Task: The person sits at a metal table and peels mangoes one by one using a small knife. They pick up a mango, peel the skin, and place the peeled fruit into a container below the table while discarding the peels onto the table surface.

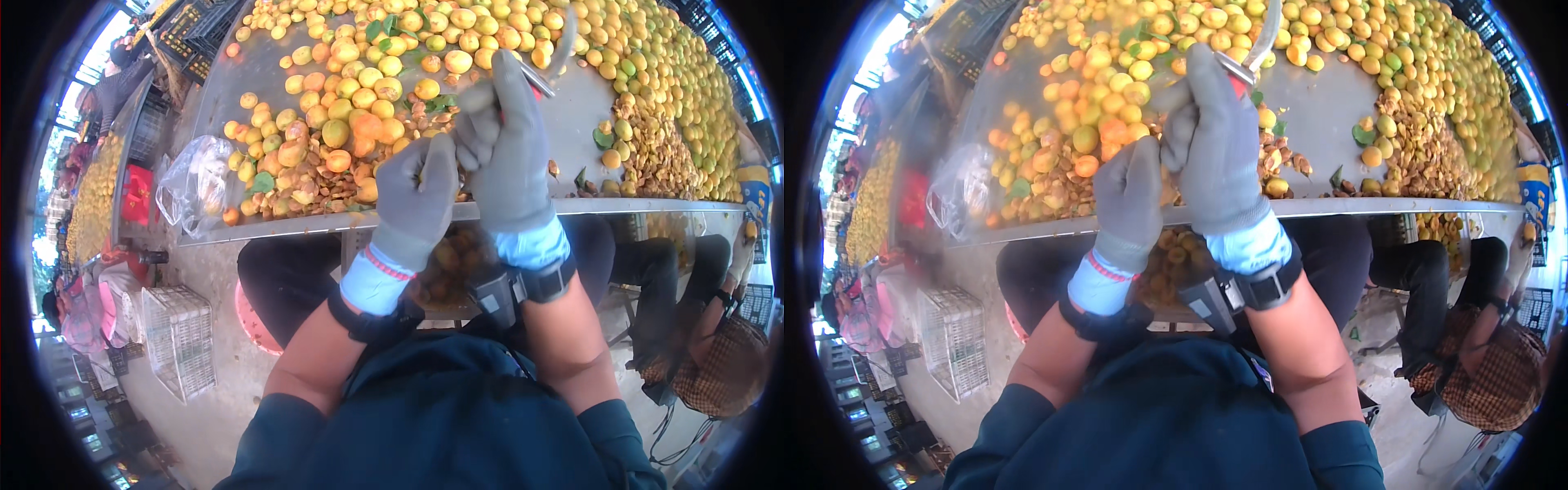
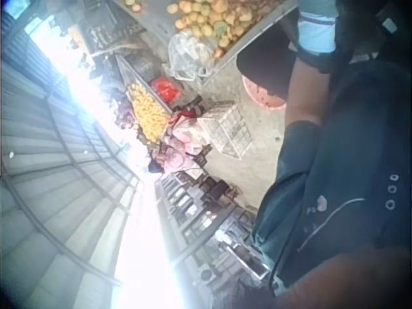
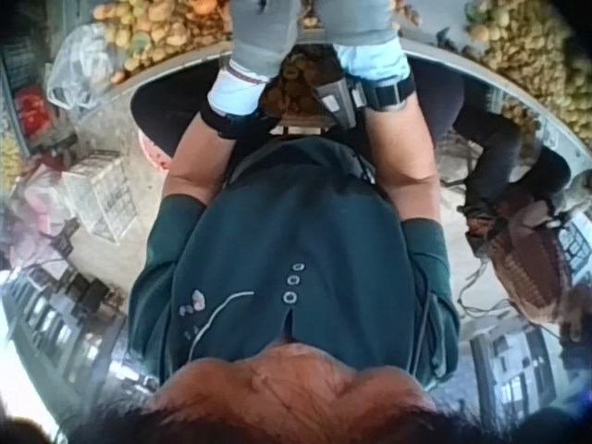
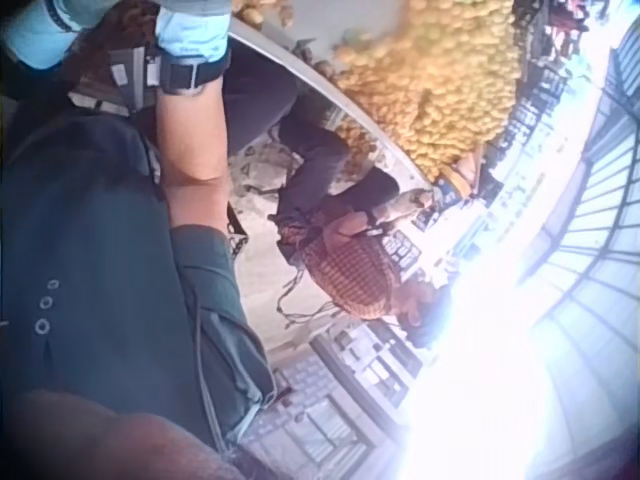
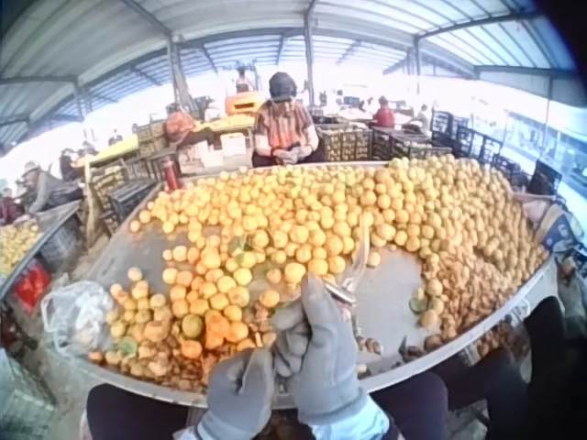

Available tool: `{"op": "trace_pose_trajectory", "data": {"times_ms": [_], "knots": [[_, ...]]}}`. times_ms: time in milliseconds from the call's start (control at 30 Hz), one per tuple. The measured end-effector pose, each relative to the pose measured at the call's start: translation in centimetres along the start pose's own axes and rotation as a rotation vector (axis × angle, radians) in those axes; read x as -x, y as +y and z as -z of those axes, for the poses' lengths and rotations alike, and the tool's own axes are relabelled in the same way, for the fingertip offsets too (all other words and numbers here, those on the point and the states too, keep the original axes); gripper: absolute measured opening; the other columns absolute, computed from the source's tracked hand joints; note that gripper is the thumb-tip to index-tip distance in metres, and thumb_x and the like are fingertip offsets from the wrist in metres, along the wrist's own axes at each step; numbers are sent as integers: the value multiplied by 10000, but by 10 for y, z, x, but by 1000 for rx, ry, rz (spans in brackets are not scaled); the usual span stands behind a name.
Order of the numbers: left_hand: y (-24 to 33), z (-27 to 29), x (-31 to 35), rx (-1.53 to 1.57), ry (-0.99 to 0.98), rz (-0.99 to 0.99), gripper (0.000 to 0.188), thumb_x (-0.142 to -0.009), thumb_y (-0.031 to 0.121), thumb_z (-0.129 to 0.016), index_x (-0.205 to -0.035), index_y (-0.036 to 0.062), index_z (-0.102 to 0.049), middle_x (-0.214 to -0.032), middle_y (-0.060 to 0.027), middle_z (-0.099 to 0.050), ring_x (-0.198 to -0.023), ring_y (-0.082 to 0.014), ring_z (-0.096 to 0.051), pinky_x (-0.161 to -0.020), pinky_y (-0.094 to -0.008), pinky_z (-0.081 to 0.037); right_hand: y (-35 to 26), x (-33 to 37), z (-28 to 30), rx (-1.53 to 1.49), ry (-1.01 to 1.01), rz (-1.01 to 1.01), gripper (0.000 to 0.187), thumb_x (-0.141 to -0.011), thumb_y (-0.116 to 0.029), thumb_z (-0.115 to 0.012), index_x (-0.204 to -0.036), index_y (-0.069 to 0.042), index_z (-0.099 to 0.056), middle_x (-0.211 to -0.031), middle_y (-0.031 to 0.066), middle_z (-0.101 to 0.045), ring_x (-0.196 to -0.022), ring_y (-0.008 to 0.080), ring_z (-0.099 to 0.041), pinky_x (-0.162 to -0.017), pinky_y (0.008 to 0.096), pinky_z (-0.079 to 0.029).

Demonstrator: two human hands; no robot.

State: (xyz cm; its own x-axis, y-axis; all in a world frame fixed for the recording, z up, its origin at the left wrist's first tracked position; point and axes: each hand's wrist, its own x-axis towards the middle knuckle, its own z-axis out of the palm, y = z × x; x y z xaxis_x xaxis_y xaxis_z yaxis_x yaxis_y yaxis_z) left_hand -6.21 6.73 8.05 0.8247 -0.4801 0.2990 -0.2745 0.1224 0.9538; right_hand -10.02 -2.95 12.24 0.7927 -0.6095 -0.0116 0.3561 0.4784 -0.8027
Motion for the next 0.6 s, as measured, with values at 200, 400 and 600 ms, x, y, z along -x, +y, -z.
{"op": "trace_pose_trajectory", "data": {"times_ms": [200, 400, 600], "knots": [[-57, 5, -19, -120, -31, -166, 318, -978, 233, -499, -782, -4, -580, -633, -6, -511, -570, -78, -459, -509, -267, -371, 30, -41, 21, -346, 188, -167, 366, -982, -388, -507, -770, -91, -529, -549, -64, -325, -457, 56, -313, -413, 223, -264], [-73, -6, -46, -52, -71, 3, 424, -974, 399, -487, -833, 18, -608, -672, -9, -570, -554, -81, -545, -444, -235, -418, 49, -85, 51, -727, 409, -199, 335, -958, -408, -549, -759, -140, -543, -540, -81, -333, -454, 54, -309, -410, 231, -308], [-61, 2, -50, 253, -73, 576, 489, -957, 490, -480, -842, 36, -618, -698, -19, -599, -595, -108, -583, -460, -215, -426, 31, -81, 77, 125, 370, -39, 296, -942, -373, -580, -810, -108, -591, -548, -50, -417, -451, 71, -394, -422, 240, -347]]}}
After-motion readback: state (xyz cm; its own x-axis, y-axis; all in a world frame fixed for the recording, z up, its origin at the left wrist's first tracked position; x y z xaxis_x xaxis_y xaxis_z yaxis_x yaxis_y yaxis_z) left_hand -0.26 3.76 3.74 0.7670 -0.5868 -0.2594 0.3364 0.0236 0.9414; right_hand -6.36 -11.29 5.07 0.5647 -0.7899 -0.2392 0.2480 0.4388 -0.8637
